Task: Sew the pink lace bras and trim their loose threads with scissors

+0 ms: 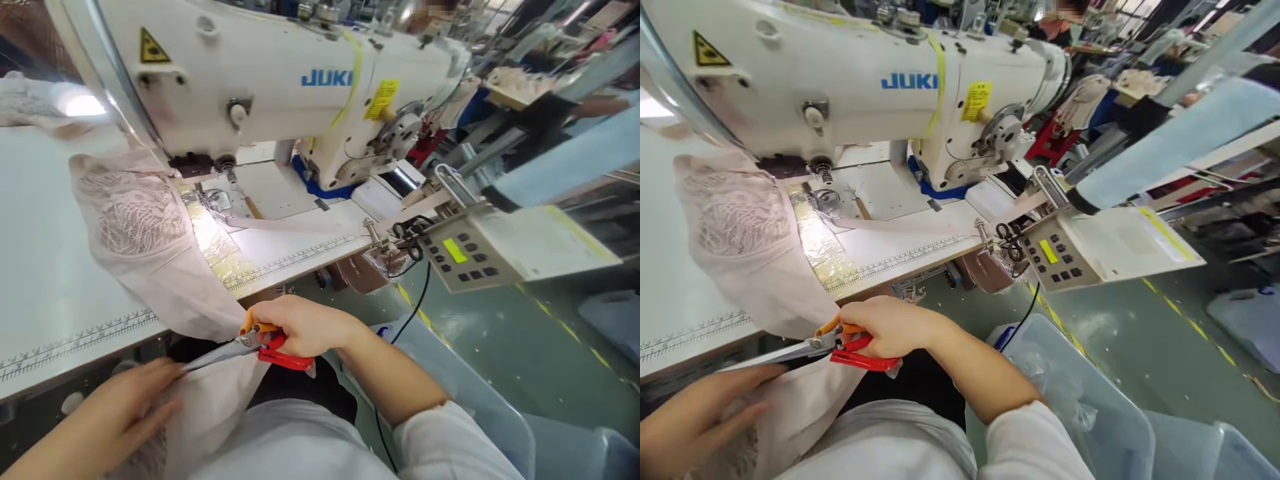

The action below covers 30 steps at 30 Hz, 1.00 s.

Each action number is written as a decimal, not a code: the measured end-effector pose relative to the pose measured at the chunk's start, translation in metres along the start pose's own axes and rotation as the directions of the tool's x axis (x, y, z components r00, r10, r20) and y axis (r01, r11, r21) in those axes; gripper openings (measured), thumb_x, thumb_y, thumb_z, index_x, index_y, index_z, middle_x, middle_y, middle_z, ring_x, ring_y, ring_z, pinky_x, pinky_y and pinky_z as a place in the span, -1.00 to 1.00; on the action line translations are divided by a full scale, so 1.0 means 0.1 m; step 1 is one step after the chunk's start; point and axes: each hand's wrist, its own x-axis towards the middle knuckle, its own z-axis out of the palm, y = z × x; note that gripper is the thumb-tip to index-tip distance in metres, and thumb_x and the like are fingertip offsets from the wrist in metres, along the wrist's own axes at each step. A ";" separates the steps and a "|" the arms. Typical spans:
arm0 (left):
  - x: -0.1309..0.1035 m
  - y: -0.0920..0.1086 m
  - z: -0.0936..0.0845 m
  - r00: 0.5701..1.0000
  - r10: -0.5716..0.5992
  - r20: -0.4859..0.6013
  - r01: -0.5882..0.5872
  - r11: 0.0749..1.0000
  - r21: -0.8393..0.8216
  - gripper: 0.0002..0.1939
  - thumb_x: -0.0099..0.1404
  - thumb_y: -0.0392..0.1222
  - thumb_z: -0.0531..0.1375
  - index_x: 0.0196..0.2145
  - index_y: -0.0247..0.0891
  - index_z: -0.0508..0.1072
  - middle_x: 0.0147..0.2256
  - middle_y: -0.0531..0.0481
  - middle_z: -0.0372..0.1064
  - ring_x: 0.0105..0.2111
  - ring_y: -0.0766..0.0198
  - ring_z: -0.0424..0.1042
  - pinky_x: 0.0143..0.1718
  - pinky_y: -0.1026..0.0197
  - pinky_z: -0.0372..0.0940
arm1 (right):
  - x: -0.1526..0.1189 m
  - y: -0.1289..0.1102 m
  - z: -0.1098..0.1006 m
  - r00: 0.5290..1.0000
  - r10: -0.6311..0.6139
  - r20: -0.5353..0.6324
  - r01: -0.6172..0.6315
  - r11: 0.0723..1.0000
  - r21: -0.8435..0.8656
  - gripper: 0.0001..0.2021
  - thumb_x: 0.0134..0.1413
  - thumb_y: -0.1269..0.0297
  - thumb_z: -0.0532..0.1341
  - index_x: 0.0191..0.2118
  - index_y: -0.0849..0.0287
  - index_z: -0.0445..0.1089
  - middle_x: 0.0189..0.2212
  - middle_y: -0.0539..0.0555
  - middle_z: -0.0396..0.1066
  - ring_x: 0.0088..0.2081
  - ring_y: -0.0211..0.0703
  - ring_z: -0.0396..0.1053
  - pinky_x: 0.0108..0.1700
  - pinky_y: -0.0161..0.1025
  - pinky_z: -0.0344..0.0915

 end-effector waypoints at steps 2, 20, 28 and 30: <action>0.13 0.14 0.04 0.983 0.150 0.103 -0.148 0.989 -0.029 -0.66 0.22 -0.12 0.22 -0.03 -0.12 0.46 -0.13 0.16 0.54 -0.21 0.25 0.55 -0.18 0.37 0.41 | 0.04 -0.07 0.00 0.998 -0.044 0.035 0.042 0.998 0.052 -0.83 -0.03 0.55 0.25 -0.27 0.27 0.32 -0.42 -0.08 0.29 -0.43 -0.34 0.19 -0.39 -0.42 0.11; 0.41 0.71 0.14 0.830 -0.539 0.144 0.448 0.492 -0.746 -0.62 -0.02 0.19 0.38 -0.51 -0.19 0.50 -0.48 0.05 0.42 -0.42 0.25 0.36 -0.38 0.36 0.33 | 0.31 -0.15 -0.26 0.988 -0.088 0.129 0.070 0.988 0.137 -0.70 0.07 0.32 0.17 -0.47 0.09 -0.05 -0.51 -0.13 0.10 -0.49 -0.30 0.11 -0.45 -0.34 0.07; 0.47 0.76 0.10 0.783 -0.580 0.225 0.449 0.277 -0.849 -0.60 -0.14 0.09 0.48 -0.57 -0.24 0.44 -0.56 0.13 0.30 -0.51 0.40 0.19 -0.49 0.46 0.17 | 0.38 -0.11 -0.33 0.985 -0.095 0.147 0.080 0.991 0.104 -0.77 0.07 0.33 0.15 -0.45 0.10 0.01 -0.53 -0.12 0.13 -0.50 -0.27 0.13 -0.47 -0.30 0.06; 0.48 0.76 0.11 0.798 -0.574 0.186 0.416 0.300 -0.858 -0.61 -0.15 0.07 0.48 -0.57 -0.23 0.45 -0.56 0.13 0.30 -0.50 0.39 0.20 -0.47 0.46 0.18 | 0.40 -0.14 -0.33 0.987 -0.086 0.139 0.072 0.992 0.108 -0.76 0.05 0.34 0.16 -0.46 0.10 0.01 -0.53 -0.12 0.13 -0.50 -0.28 0.14 -0.47 -0.30 0.06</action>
